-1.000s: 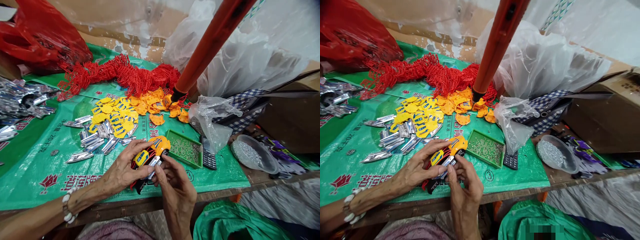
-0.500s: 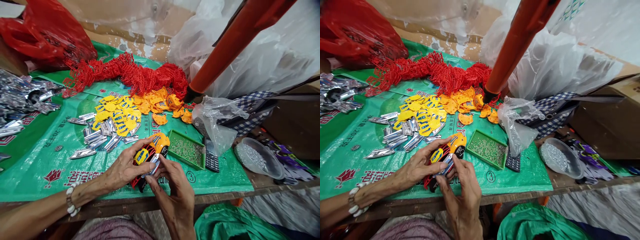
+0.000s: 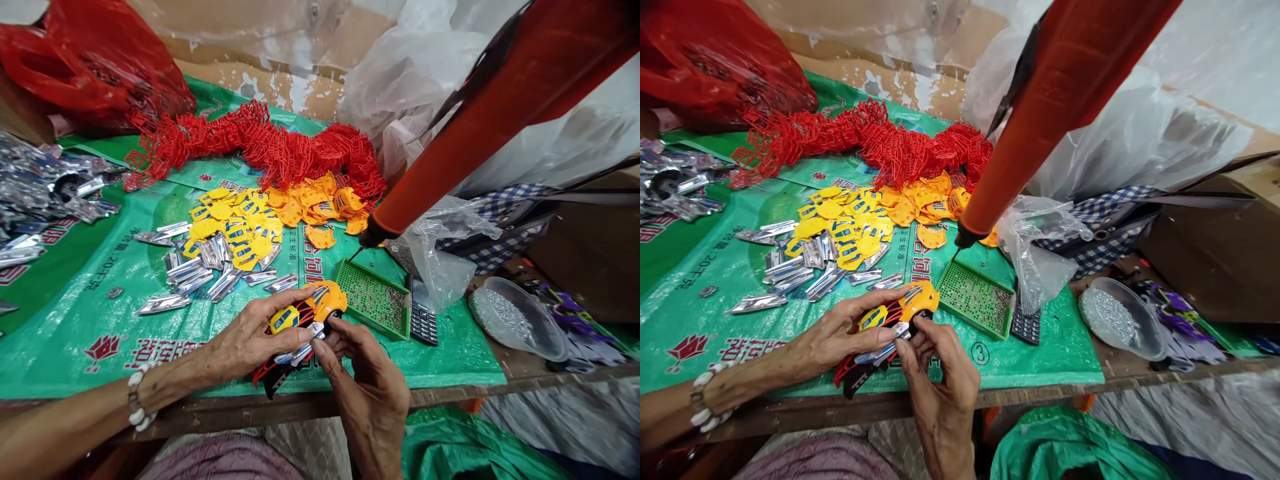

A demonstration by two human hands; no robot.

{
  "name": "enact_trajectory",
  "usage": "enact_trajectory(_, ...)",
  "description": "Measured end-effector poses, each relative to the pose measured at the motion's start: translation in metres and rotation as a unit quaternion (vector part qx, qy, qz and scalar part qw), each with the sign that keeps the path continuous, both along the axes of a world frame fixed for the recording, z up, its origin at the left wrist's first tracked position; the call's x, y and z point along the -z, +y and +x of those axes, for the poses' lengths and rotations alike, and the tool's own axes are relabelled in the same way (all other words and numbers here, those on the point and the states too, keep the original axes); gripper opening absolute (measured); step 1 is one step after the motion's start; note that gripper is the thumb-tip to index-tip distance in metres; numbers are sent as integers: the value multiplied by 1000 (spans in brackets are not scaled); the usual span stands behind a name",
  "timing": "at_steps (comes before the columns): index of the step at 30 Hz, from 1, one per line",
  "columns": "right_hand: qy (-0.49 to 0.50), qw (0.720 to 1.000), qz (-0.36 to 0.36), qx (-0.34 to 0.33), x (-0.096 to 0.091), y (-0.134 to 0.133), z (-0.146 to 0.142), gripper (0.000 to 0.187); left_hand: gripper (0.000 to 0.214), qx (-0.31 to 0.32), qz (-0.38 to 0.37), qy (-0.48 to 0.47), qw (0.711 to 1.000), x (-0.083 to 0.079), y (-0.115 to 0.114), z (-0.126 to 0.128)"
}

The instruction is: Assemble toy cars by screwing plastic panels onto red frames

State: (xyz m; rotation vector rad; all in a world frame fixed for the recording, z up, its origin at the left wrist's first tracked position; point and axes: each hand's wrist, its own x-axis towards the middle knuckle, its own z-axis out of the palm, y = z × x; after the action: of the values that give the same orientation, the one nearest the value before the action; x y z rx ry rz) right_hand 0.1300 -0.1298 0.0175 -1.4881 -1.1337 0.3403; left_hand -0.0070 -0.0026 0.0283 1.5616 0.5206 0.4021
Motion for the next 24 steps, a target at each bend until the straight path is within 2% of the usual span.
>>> enact_trajectory(3, -19, 1000, -1, 18, -9, 2, 2, 27, 56, 24, 13, 6, 1000, -1, 2, 0)
enact_trajectory(7, -25, 998, -15, 60, -19, 7, 3, 6, 62, 69, 8, 34, 997, -4, 4, 0)
enact_trajectory(15, -92, 995, -34, 35, -25, 8, 8, 12, 60, 78, -1, 56, 995, -11, 8, 0)
enact_trajectory(18, -155, 988, -7, 14, -25, 3, 13, 5, 63, 66, -34, 72, 995, -12, 8, 2)
enact_trajectory(21, -275, 961, 14, -27, -26, 2, 21, 38, 57, 68, -32, 53, 996, -11, 8, 3)
enact_trajectory(22, -306, 951, 7, -50, -26, 2, 23, 43, 53, 70, -23, 43, 996, -11, 9, 4)
enact_trajectory(24, -330, 938, -14, -103, -25, 4, 27, 42, 49, 78, 1, 38, 996, -10, 10, 4)
